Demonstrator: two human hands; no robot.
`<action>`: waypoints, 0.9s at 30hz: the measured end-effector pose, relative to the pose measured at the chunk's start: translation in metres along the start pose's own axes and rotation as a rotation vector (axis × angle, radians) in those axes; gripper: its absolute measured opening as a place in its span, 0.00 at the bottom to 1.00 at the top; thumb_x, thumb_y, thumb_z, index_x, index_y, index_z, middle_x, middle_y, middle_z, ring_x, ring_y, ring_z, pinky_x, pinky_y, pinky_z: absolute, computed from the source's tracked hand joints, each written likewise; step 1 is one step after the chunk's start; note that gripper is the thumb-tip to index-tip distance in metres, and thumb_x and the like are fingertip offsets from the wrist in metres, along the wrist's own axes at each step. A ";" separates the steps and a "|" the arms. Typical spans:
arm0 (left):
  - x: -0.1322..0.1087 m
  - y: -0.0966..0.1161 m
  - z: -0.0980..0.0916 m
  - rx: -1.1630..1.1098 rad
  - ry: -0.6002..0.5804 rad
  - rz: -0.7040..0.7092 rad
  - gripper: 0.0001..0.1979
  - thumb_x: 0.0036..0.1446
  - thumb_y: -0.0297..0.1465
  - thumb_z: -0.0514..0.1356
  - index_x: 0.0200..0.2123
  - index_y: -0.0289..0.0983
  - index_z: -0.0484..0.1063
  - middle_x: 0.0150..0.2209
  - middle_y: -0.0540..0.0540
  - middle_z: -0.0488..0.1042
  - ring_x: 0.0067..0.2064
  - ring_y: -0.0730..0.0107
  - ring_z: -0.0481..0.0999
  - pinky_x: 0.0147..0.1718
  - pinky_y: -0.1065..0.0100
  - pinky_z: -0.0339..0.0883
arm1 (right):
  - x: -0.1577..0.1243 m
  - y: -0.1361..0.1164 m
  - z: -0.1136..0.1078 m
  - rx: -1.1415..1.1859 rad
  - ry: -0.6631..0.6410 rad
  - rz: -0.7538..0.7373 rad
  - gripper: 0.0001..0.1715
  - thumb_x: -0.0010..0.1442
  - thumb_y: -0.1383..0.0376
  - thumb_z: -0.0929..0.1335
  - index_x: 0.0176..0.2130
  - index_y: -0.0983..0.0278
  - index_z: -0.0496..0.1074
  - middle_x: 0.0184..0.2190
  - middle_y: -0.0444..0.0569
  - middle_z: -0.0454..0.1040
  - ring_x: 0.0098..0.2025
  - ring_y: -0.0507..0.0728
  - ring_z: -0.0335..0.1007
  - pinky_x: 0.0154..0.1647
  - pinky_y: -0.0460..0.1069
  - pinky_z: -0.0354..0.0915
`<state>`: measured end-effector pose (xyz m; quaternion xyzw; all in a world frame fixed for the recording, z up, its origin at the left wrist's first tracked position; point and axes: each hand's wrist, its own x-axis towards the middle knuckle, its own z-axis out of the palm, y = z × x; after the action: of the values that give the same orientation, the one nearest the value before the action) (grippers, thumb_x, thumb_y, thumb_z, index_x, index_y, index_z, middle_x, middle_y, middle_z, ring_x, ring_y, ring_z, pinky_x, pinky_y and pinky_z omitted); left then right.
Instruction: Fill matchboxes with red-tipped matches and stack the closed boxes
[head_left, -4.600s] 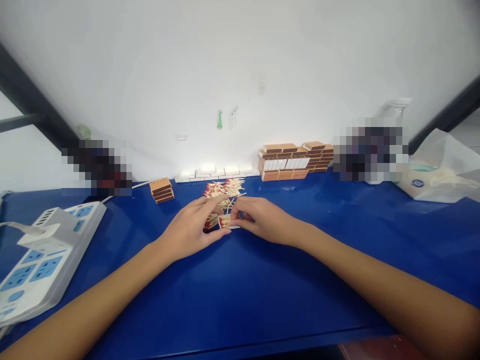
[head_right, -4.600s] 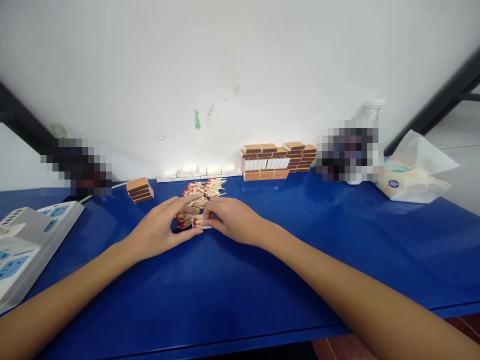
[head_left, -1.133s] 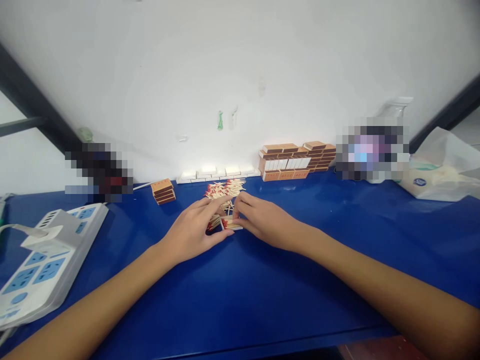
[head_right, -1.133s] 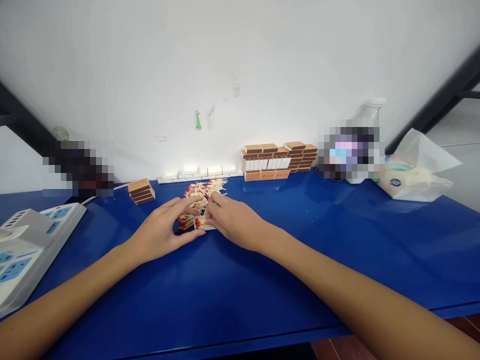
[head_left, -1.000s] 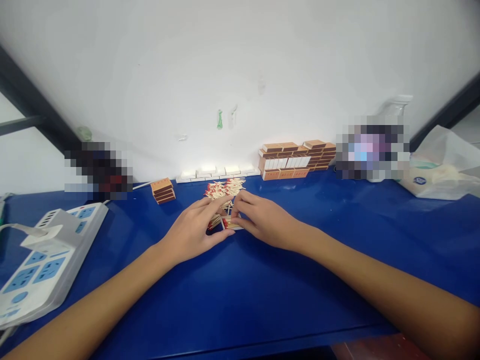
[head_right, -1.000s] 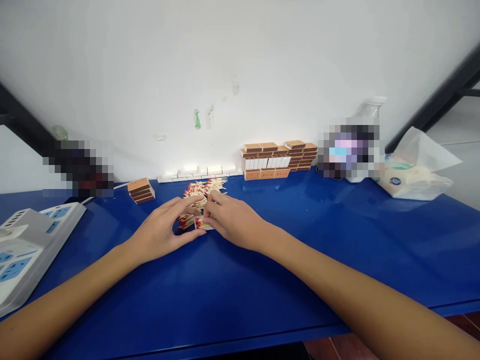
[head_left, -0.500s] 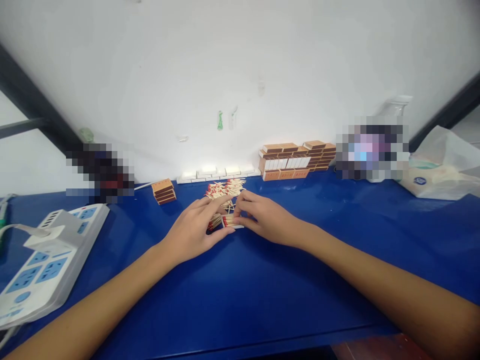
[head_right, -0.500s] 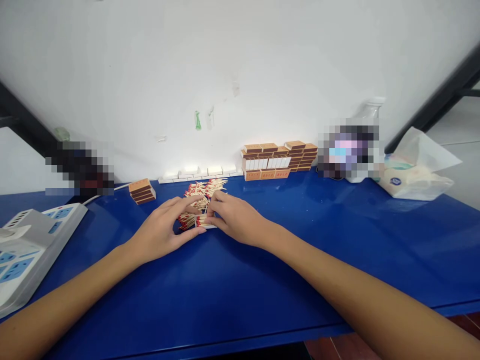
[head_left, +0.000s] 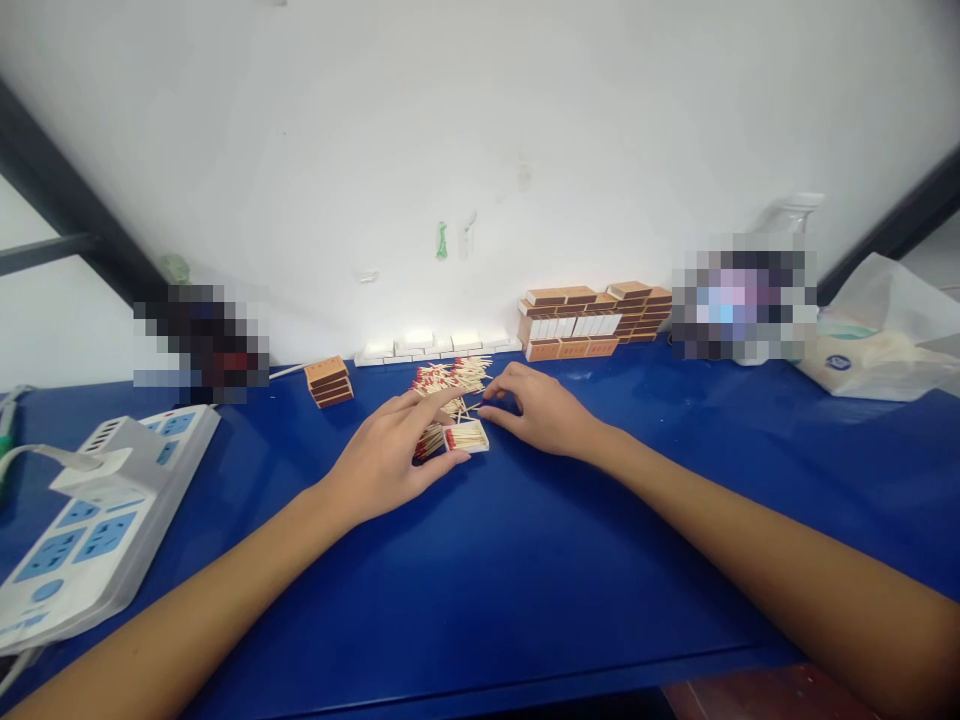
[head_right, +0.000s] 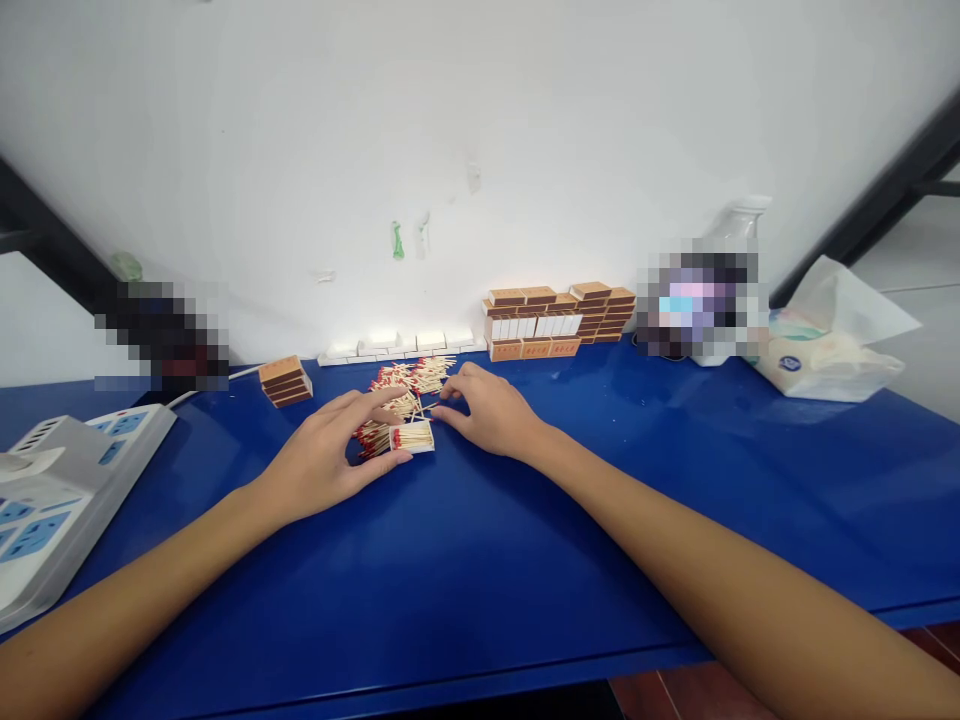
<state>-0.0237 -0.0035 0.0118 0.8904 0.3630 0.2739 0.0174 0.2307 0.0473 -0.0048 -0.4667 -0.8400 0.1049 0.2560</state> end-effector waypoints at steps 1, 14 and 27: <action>0.000 0.000 0.000 0.000 -0.005 -0.003 0.33 0.65 0.41 0.65 0.69 0.45 0.58 0.50 0.45 0.79 0.53 0.57 0.75 0.52 0.53 0.73 | 0.000 0.000 0.001 0.002 -0.023 -0.015 0.10 0.66 0.58 0.71 0.41 0.62 0.76 0.42 0.50 0.73 0.38 0.55 0.70 0.39 0.50 0.62; 0.001 -0.002 0.001 0.063 0.040 0.009 0.33 0.65 0.40 0.65 0.69 0.43 0.57 0.47 0.44 0.78 0.49 0.56 0.76 0.48 0.55 0.73 | -0.005 -0.008 -0.017 -0.067 -0.047 -0.066 0.05 0.71 0.66 0.65 0.41 0.64 0.70 0.43 0.51 0.70 0.41 0.57 0.69 0.42 0.51 0.63; -0.001 -0.003 0.001 0.034 0.027 0.006 0.34 0.65 0.41 0.65 0.69 0.45 0.57 0.49 0.43 0.77 0.51 0.54 0.76 0.49 0.53 0.74 | -0.004 -0.010 0.002 0.067 -0.022 -0.108 0.04 0.69 0.65 0.68 0.42 0.63 0.72 0.42 0.49 0.69 0.37 0.54 0.67 0.40 0.49 0.62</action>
<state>-0.0252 -0.0018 0.0099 0.8880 0.3650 0.2798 -0.0036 0.2238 0.0388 -0.0034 -0.4106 -0.8628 0.1240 0.2677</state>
